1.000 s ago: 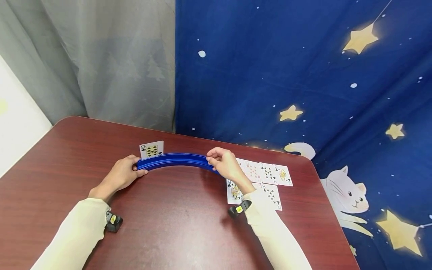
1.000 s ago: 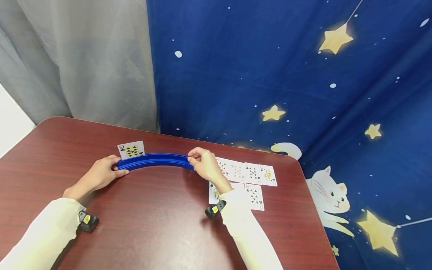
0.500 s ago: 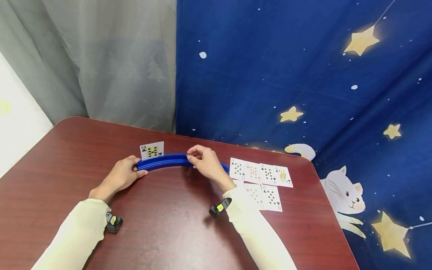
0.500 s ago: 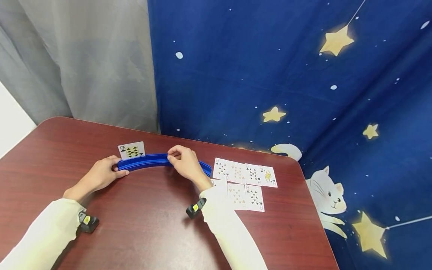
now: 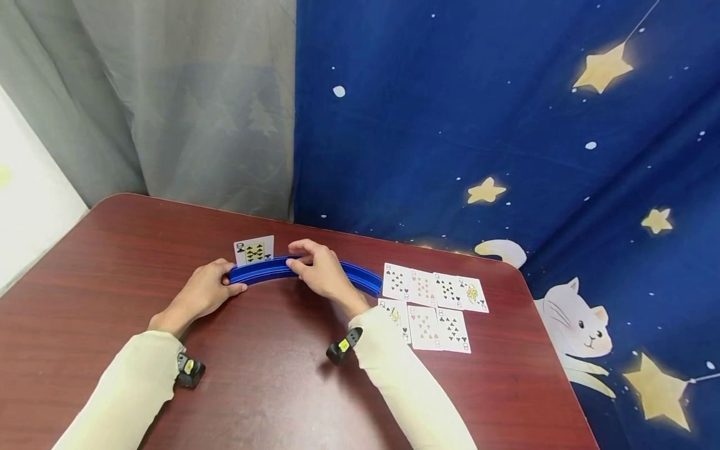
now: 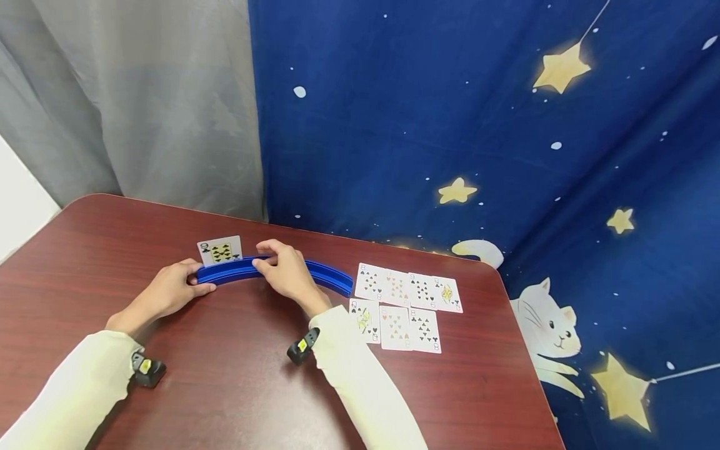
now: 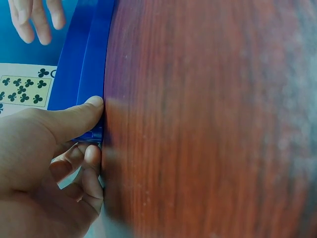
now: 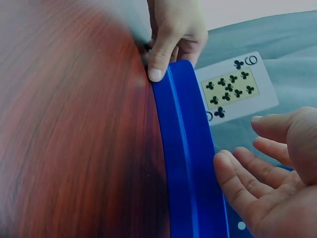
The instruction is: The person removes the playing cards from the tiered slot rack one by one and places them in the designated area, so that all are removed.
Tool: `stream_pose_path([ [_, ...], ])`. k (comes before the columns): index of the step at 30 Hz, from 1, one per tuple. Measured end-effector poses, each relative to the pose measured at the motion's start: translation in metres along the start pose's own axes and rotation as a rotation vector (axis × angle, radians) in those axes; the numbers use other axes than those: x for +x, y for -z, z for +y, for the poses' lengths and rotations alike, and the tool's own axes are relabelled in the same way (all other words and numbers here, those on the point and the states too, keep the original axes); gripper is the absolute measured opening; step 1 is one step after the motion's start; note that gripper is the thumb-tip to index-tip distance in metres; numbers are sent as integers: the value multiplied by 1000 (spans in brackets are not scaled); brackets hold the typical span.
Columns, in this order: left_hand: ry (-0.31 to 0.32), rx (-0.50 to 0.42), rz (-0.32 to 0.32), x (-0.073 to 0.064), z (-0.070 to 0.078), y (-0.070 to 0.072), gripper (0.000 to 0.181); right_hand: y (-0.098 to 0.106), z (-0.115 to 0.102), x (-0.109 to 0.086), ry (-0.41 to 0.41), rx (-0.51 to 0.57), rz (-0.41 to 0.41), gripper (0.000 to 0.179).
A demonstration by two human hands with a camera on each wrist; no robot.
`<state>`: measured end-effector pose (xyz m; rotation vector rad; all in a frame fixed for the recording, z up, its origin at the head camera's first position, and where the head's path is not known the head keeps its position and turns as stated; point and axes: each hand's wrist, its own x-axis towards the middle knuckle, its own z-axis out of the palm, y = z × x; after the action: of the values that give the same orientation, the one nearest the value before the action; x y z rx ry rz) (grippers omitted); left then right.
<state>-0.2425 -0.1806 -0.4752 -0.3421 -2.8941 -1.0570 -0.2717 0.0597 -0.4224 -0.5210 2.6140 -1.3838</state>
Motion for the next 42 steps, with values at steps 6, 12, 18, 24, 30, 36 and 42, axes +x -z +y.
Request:
stream_pose_path([
  [6,5,-3,-7,1,-2,-1,23,-12,-3,5,-8,10,-3,36],
  [12,-4,-1,-9,4,-2,-2,23,-18,-5,9,-1,50,1,39],
  [18,-6,3,-9,4,-2,-1,23,-23,-12,10,-18,55,13,37],
  [24,-7,-5,-12,3,-2,-2,23,-28,-15,12,-22,63,40,32],
  [30,-17,3,2,4,-3,-3,22,-31,-16,14,2,69,95,22],
  [36,-20,8,0,4,-2,-3,23,-33,-16,16,-17,71,151,9],
  [42,-9,9,-13,4,-2,-2,24,-34,-15,17,-19,84,166,8],
])
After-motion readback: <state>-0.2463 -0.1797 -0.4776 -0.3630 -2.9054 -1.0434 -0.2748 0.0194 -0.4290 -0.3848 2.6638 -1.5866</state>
